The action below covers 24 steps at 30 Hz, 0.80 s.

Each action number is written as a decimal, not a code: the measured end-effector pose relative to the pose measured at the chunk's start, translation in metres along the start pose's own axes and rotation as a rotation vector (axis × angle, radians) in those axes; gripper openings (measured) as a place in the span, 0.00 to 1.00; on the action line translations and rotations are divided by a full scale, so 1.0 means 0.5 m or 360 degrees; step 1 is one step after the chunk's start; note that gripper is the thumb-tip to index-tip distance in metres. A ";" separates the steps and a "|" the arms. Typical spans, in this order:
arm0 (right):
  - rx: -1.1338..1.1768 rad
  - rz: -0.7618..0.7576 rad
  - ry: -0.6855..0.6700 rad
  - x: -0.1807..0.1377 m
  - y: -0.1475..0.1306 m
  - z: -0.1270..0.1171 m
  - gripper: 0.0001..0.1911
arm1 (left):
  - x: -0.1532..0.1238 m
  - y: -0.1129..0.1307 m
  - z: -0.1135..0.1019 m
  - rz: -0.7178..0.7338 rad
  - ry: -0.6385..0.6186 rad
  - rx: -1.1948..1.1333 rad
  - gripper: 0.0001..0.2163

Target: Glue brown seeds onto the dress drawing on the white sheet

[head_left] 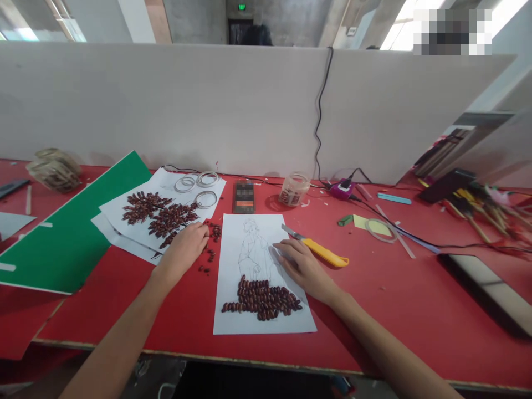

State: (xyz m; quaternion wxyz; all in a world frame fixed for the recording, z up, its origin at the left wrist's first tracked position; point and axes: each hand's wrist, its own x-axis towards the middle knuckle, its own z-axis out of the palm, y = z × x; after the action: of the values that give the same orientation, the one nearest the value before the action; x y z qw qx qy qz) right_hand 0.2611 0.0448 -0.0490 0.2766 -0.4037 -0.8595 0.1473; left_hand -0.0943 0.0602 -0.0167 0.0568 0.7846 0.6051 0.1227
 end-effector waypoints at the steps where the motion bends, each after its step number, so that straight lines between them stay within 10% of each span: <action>1: 0.0013 0.0003 0.0005 0.000 -0.002 -0.001 0.17 | 0.006 0.005 -0.006 -0.0006 0.0048 -0.0108 0.09; 12: 0.0345 -0.0053 0.0373 0.098 -0.026 0.036 0.14 | 0.070 0.156 0.072 -0.0331 -0.0087 -0.2188 0.15; 24: 0.0599 -0.0088 0.0385 0.070 -0.081 0.048 0.13 | 0.031 0.174 0.087 -0.0289 -0.0358 -0.2632 0.21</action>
State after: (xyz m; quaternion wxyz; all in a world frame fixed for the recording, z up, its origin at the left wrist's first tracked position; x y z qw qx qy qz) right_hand 0.2037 0.0459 -0.0366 0.4520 -0.3359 -0.7883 0.2479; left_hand 0.0020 0.0548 -0.0360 0.6832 0.4460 0.3718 0.4428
